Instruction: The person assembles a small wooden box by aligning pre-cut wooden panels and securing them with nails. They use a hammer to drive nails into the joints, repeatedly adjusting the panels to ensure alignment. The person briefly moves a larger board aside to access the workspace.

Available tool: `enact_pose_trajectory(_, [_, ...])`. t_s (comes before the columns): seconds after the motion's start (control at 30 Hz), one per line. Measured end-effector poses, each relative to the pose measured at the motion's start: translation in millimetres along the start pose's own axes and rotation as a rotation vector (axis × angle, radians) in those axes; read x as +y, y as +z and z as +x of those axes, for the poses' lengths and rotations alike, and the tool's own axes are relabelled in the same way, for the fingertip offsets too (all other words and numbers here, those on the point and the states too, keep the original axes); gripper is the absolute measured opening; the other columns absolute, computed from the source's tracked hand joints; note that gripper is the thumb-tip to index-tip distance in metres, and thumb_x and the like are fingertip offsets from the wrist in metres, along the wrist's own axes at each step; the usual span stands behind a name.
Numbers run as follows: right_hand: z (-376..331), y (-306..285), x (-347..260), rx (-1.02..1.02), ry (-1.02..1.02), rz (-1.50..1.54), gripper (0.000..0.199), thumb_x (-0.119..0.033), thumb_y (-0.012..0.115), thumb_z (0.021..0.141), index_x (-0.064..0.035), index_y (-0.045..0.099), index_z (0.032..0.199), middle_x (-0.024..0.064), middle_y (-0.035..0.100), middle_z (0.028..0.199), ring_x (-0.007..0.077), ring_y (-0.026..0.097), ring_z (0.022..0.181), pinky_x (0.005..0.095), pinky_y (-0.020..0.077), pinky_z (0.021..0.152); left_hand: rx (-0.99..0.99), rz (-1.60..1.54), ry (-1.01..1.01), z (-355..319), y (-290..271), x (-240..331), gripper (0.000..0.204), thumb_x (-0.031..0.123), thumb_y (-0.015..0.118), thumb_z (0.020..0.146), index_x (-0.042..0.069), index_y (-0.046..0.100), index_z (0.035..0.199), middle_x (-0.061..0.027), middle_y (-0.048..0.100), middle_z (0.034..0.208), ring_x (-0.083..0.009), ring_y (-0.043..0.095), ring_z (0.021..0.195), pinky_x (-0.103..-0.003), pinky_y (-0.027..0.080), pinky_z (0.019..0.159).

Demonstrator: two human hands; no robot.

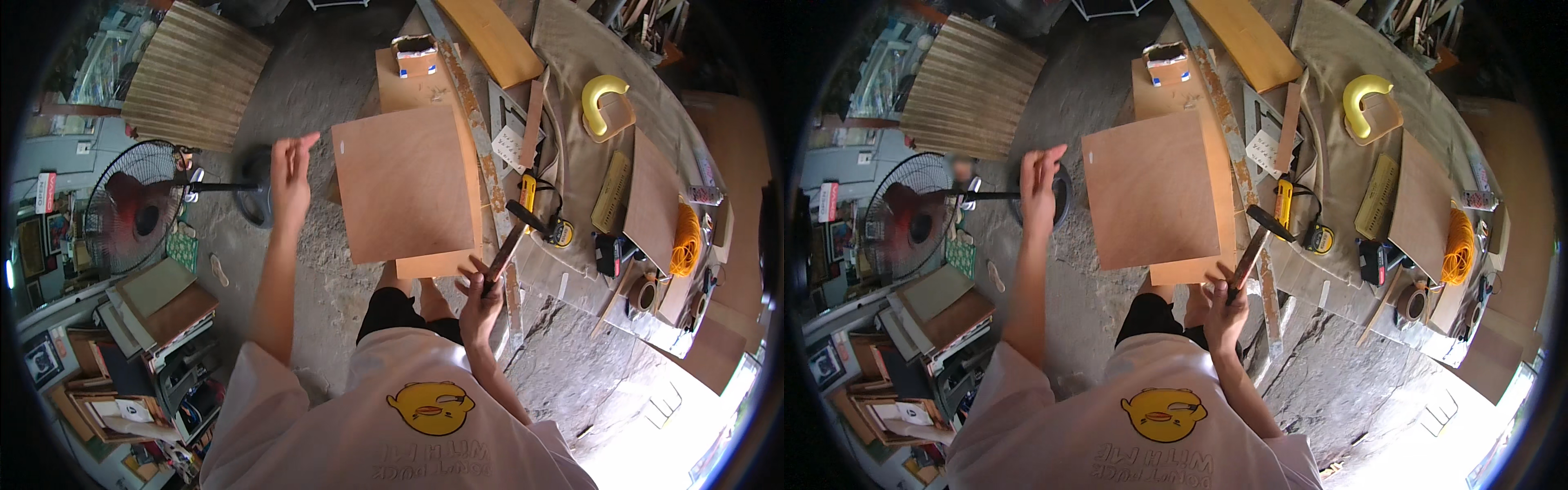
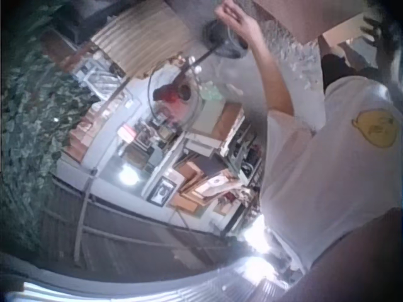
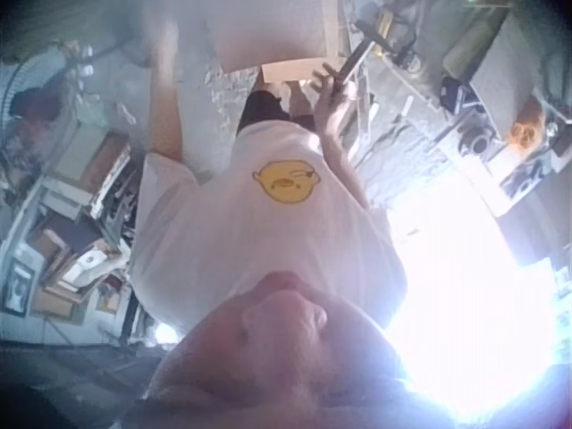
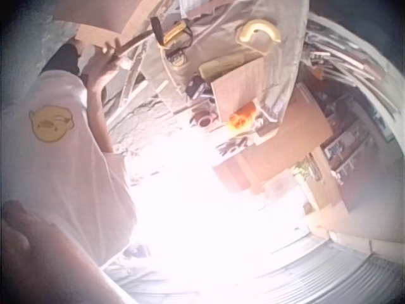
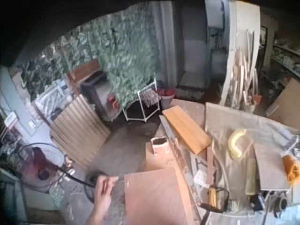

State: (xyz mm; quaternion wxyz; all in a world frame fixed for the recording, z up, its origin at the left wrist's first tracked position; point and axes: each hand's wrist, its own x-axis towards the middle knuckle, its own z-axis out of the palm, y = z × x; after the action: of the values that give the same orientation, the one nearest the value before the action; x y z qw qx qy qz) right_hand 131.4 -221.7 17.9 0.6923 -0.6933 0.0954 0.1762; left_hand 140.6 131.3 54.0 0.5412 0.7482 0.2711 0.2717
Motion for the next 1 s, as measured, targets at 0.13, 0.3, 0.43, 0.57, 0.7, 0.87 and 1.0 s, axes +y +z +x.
enact_pose_trajectory(0.13, [6.5, 28.1, 57.5, 0.048, 0.000, 0.230, 0.049, -0.017, 0.049, 0.110, -0.0082, 0.034, 0.156, 0.0129, 0.044, 0.158, 0.0268, 0.050, 0.140, 0.0374, 0.0483, 0.107, -0.192, -0.289, -0.153, 91.5, 5.6, -72.7, 0.023, 0.030, 0.056, 0.106, 0.008, 0.057, 0.111, -0.0136, 0.071, 0.117, -0.0199, 0.065, 0.110, -0.036, 0.046, 0.101])
enact_pose_trajectory(0.3, [17.4, 62.4, 73.4, 0.290, -0.042, 0.414, 0.051, -0.027, 0.049, 0.111, -0.0114, 0.036, 0.157, -0.0001, 0.053, 0.144, 0.0106, 0.055, 0.122, 0.0297, 0.0474, 0.100, -0.394, -0.730, -0.623, 104.6, 31.1, -170.9, 0.025, 0.031, 0.056, 0.103, 0.011, 0.064, 0.092, -0.0067, 0.074, 0.095, -0.0208, 0.070, 0.091, -0.037, 0.054, 0.084])
enact_pose_trajectory(0.43, [25.1, 73.0, 50.4, 0.311, -0.044, 0.356, 0.043, -0.029, 0.051, 0.110, -0.0090, 0.045, 0.147, -0.0009, 0.059, 0.121, 0.0092, 0.058, 0.103, 0.0301, 0.0511, 0.094, -0.229, -0.921, -0.698, 72.5, 33.3, -170.3, 0.031, 0.033, 0.053, 0.104, 0.010, 0.064, 0.087, -0.0035, 0.070, 0.085, -0.0220, 0.069, 0.081, -0.037, 0.054, 0.075])
enact_pose_trajectory(0.57, [69.6, 58.8, 36.0, 0.255, -0.080, 0.205, 0.028, -0.030, 0.052, 0.110, -0.0100, 0.053, 0.130, -0.0022, 0.060, 0.105, 0.0059, 0.061, 0.091, 0.0250, 0.0543, 0.078, -0.044, -0.938, -0.579, 18.6, 23.5, -127.2, 0.048, 0.046, 0.051, 0.103, 0.001, 0.066, 0.111, -0.0104, 0.072, 0.105, -0.0226, 0.070, 0.094, -0.039, 0.055, 0.081])
enact_pose_trajectory(0.7, [159.1, 54.5, 3.7, -0.027, -0.091, 0.008, 0.026, -0.028, 0.053, 0.109, -0.0042, 0.058, 0.117, -0.0036, 0.052, 0.088, 0.0061, 0.052, 0.080, 0.0246, 0.0530, 0.075, 0.182, -0.960, -0.403, -47.3, 2.8, -117.8, 0.061, 0.054, 0.046, 0.105, 0.000, 0.064, 0.126, -0.0124, 0.070, 0.121, -0.0227, 0.066, 0.110, -0.040, 0.051, 0.096])
enact_pose_trajectory(0.87, [246.7, 99.4, -51.5, -0.309, -0.065, -0.038, 0.034, -0.032, 0.056, 0.108, -0.0073, 0.056, 0.132, 0.0001, 0.070, 0.106, 0.0068, 0.066, 0.090, 0.0230, 0.0494, 0.071, 0.366, -0.927, -0.320, -97.6, 34.7, -89.2, 0.054, 0.056, 0.048, 0.104, 0.005, 0.060, 0.122, -0.0117, 0.062, 0.133, -0.0245, 0.055, 0.128, -0.045, 0.042, 0.110])
enact_pose_trajectory(1.0, [266.1, 93.2, -58.6, -0.310, -0.146, -0.103, 0.036, -0.029, 0.053, 0.109, -0.0011, 0.056, 0.131, 0.0053, 0.071, 0.112, 0.0159, 0.069, 0.108, 0.0298, 0.0548, 0.083, 0.407, -0.585, -0.136, -111.6, 30.4, -97.3, 0.043, 0.051, 0.054, 0.104, 0.008, 0.050, 0.110, -0.0116, 0.059, 0.134, -0.0275, 0.052, 0.130, -0.049, 0.040, 0.109])
